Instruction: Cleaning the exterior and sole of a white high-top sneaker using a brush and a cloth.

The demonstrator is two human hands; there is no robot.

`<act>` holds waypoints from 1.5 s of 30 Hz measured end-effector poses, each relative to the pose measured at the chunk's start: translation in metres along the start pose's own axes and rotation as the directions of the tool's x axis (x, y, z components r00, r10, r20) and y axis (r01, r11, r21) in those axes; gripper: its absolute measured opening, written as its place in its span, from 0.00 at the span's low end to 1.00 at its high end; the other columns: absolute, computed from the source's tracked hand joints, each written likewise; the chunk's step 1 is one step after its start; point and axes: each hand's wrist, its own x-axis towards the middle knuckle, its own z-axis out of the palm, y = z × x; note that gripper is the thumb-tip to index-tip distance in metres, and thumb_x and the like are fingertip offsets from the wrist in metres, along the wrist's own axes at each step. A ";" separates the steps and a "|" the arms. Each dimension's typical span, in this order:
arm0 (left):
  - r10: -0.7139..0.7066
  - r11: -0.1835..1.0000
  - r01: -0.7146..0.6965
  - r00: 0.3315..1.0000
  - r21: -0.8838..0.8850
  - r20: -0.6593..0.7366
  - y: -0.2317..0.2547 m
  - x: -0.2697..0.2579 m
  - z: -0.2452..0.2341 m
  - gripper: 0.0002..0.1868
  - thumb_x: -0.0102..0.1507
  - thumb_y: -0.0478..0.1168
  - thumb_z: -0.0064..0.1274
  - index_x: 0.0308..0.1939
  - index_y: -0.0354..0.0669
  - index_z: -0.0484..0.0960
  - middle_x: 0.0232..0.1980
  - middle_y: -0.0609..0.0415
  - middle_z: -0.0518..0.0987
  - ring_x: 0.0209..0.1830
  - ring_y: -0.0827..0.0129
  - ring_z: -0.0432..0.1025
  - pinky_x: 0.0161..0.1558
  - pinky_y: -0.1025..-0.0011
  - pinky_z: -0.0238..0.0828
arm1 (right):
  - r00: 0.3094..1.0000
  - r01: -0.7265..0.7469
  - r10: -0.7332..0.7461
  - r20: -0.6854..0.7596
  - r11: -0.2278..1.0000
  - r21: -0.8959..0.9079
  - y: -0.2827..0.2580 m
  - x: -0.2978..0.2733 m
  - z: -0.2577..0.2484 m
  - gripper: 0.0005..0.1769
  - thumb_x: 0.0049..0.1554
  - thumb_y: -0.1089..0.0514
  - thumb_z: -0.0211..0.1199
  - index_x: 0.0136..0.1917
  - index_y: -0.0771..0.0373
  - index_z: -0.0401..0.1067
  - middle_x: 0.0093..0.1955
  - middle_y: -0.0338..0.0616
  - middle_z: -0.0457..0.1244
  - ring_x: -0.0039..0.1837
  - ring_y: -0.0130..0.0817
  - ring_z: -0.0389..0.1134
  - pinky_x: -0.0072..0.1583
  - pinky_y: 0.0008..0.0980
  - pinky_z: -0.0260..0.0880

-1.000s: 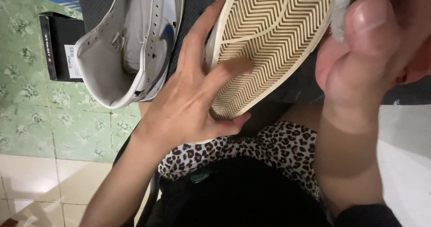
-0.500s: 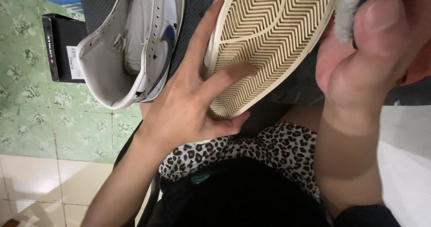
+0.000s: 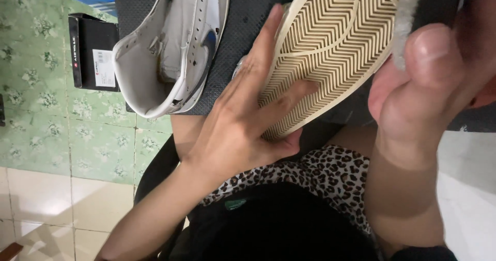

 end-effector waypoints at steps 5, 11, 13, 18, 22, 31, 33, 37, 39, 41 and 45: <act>-0.055 0.990 0.056 0.998 -0.128 0.005 0.003 0.005 -0.004 0.26 0.71 0.27 0.74 0.72 0.36 0.84 0.87 0.43 0.27 0.96 0.25 0.41 0.92 0.41 0.85 | 0.994 0.023 -0.029 -0.102 0.998 -0.064 0.001 -0.011 0.000 0.28 0.69 0.59 0.50 0.81 0.62 0.61 0.81 0.57 0.57 0.85 0.51 0.57 0.91 0.55 0.58; -0.070 0.984 0.088 0.991 -0.152 0.116 0.002 0.014 -0.015 0.30 0.60 0.28 0.77 0.66 0.48 0.87 0.82 0.35 0.24 0.91 0.27 0.35 0.95 0.38 0.53 | 1.000 -0.014 0.010 -0.025 0.987 -0.157 -0.027 0.012 0.019 0.31 0.68 0.43 0.52 0.74 0.67 0.61 0.69 0.52 0.59 0.74 0.41 0.60 0.78 0.41 0.61; -0.055 0.975 0.078 0.992 -0.208 0.114 0.005 0.014 -0.018 0.30 0.63 0.26 0.73 0.68 0.47 0.84 0.82 0.33 0.25 0.91 0.26 0.32 0.94 0.36 0.53 | 0.998 0.051 -0.041 0.036 0.944 -0.327 -0.038 0.016 0.023 0.30 0.69 0.41 0.49 0.73 0.67 0.59 0.70 0.46 0.53 0.77 0.38 0.55 0.81 0.42 0.56; -0.161 0.953 0.161 0.987 -0.255 0.019 0.015 0.026 -0.014 0.52 0.53 0.31 0.79 0.65 0.41 0.49 0.83 0.28 0.40 0.89 0.32 0.42 0.83 0.44 0.60 | 0.997 0.071 -0.076 -0.013 0.966 -0.250 -0.023 0.013 0.014 0.31 0.69 0.39 0.51 0.72 0.66 0.62 0.69 0.43 0.55 0.75 0.36 0.56 0.78 0.39 0.56; -0.428 0.874 0.450 0.892 -0.181 0.147 0.015 0.036 -0.022 0.84 0.40 0.41 0.89 0.78 0.38 0.29 0.85 0.33 0.45 0.84 0.41 0.48 0.78 0.53 0.49 | 0.996 0.079 -0.050 0.079 0.897 -0.434 -0.043 0.012 0.015 0.38 0.69 0.34 0.47 0.76 0.67 0.60 0.72 0.50 0.53 0.79 0.42 0.53 0.82 0.45 0.54; -0.364 0.919 0.361 0.931 -0.157 0.014 0.019 0.027 -0.013 0.64 0.41 0.39 0.76 0.74 0.34 0.52 0.69 0.35 0.70 0.68 0.43 0.69 0.62 0.57 0.68 | 0.748 0.657 -0.170 0.641 0.323 -0.681 -0.036 -0.018 0.005 0.38 0.62 0.26 0.61 0.74 0.51 0.69 0.72 0.62 0.53 0.72 0.57 0.53 0.68 0.59 0.61; -0.391 0.915 0.395 0.918 -0.081 0.064 0.018 0.025 -0.004 0.67 0.41 0.41 0.77 0.76 0.33 0.49 0.73 0.36 0.66 0.72 0.44 0.64 0.64 0.55 0.65 | 0.806 0.590 -0.171 0.567 0.300 -0.749 -0.032 0.006 -0.009 0.35 0.63 0.28 0.58 0.70 0.54 0.70 0.71 0.64 0.54 0.71 0.59 0.55 0.66 0.62 0.59; -0.495 0.864 0.502 0.863 -0.050 0.106 0.032 0.034 -0.008 0.69 0.39 0.40 0.74 0.78 0.46 0.48 0.79 0.46 0.62 0.76 0.49 0.60 0.59 0.54 0.67 | 0.965 0.050 0.110 0.238 0.814 -0.579 -0.052 0.013 0.009 0.55 0.49 0.45 0.77 0.74 0.68 0.46 0.70 0.58 0.50 0.71 0.52 0.59 0.73 0.48 0.62; -0.447 0.888 0.455 0.888 -0.065 0.108 0.027 0.028 -0.009 0.68 0.40 0.37 0.74 0.78 0.40 0.48 0.79 0.42 0.60 0.77 0.49 0.59 0.66 0.56 0.63 | 0.877 0.426 -0.092 0.472 0.605 -0.673 -0.036 -0.002 0.007 0.44 0.55 0.31 0.60 0.76 0.53 0.52 0.71 0.55 0.54 0.64 0.47 0.61 0.66 0.49 0.62; -0.413 0.902 0.424 0.902 -0.083 0.128 0.024 0.028 -0.010 0.67 0.42 0.34 0.75 0.78 0.35 0.48 0.79 0.39 0.58 0.78 0.49 0.58 0.72 0.59 0.58 | 0.697 0.711 -0.176 0.696 0.300 -0.636 -0.022 0.002 0.000 0.41 0.62 0.17 0.44 0.77 0.39 0.59 0.72 0.52 0.58 0.57 0.41 0.64 0.58 0.50 0.63; -0.489 0.869 0.494 0.867 -0.027 0.100 0.025 0.025 -0.007 0.70 0.38 0.39 0.75 0.78 0.46 0.48 0.75 0.44 0.65 0.71 0.47 0.64 0.59 0.55 0.67 | 0.927 0.351 -0.098 0.361 0.562 -0.749 -0.058 0.031 0.023 0.33 0.53 0.39 0.69 0.64 0.58 0.65 0.62 0.62 0.58 0.63 0.58 0.60 0.65 0.63 0.59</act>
